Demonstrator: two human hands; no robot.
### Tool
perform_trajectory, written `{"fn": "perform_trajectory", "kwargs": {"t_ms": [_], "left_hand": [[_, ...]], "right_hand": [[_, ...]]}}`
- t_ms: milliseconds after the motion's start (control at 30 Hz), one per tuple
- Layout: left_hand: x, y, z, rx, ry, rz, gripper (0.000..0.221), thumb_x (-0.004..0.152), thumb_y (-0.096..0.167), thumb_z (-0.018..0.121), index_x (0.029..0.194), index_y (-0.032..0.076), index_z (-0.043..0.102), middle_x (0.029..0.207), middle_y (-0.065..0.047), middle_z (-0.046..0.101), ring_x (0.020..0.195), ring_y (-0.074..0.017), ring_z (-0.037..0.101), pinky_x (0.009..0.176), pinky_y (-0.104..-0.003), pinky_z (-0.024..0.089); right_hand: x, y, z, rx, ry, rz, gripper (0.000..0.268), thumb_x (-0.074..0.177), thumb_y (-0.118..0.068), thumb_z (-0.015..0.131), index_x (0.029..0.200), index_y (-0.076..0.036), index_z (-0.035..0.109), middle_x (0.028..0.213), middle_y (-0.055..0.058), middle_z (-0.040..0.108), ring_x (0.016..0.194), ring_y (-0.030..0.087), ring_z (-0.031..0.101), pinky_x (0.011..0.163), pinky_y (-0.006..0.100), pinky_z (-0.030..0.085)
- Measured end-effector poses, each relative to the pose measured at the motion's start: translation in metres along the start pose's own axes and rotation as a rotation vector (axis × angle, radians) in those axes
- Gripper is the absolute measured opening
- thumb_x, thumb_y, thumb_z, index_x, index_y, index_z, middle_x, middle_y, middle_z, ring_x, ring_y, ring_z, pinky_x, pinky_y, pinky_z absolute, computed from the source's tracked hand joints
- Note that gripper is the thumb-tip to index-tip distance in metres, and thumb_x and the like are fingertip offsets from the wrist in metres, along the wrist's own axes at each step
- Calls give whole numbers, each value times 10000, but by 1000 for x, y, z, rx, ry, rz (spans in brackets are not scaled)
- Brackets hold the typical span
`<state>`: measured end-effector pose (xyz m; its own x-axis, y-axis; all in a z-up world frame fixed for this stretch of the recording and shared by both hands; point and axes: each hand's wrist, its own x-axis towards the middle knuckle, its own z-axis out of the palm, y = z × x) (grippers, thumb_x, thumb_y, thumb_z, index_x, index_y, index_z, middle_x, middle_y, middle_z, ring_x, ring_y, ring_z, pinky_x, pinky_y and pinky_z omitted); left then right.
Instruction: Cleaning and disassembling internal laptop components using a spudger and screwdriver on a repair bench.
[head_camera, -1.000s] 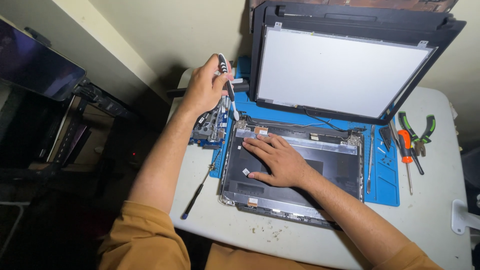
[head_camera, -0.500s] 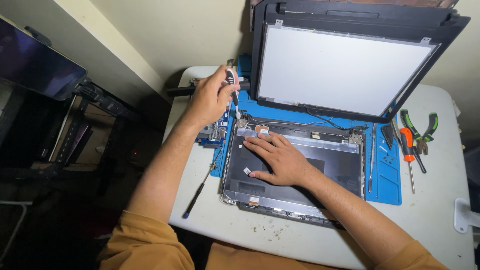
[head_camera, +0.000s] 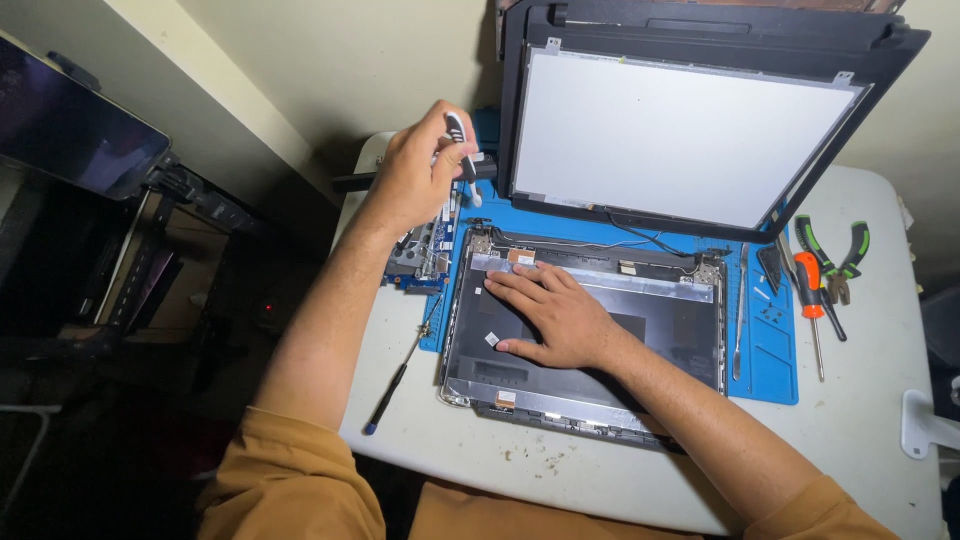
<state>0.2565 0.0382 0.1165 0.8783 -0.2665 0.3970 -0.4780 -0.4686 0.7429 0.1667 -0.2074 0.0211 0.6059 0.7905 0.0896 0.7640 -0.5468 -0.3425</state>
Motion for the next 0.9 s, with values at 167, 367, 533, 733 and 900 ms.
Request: {"fn": "perform_trajectory", "kwargs": {"t_ms": [167, 367, 533, 733, 900], "left_hand": [[0, 14, 1, -37, -58, -51, 104, 1069, 121, 544, 1138, 46, 531, 996, -271, 638, 943, -439, 723, 723, -462, 665], [11, 9, -7, -53, -50, -104, 66, 1047, 88, 549, 1098, 47, 539, 1008, -223, 663, 931, -360, 741, 716, -404, 693], [8, 38, -8, -84, -55, -107, 40, 1017, 45, 506, 1043, 75, 497, 1018, -126, 658, 962, -274, 747, 789, -373, 705], [-6, 21, 18, -39, 57, 4, 105, 1089, 65, 549, 1089, -36, 523, 974, -291, 678, 896, -438, 723, 706, -487, 651], [-5, 76, 66, -261, 91, 74, 80, 1040, 45, 576, 1036, -32, 555, 938, -220, 710, 860, -383, 759, 704, -447, 671]], "right_hand": [[-1, -1, 0, 10, -5, 9, 790, 936, -713, 506, 1517, -178, 465, 1547, 19, 484, 1396, 253, 428, 1229, 459, 209], [1, 5, 3, -1, 57, -71, 789, 956, -685, 479, 1529, -143, 447, 1557, 34, 481, 1356, 280, 466, 1189, 488, 258], [-3, 4, 1, 19, 115, -94, 796, 978, -669, 433, 1550, -116, 419, 1586, 43, 463, 1342, 293, 495, 1131, 489, 323], [-9, 12, -4, 157, 8, -46, 815, 908, -698, 538, 1497, -138, 482, 1556, 70, 481, 1443, 307, 409, 1258, 492, 182], [-32, 14, -29, 245, -16, -90, 729, 907, -541, 651, 1460, -85, 512, 1515, 137, 515, 1420, 360, 433, 1241, 566, 205]]}}
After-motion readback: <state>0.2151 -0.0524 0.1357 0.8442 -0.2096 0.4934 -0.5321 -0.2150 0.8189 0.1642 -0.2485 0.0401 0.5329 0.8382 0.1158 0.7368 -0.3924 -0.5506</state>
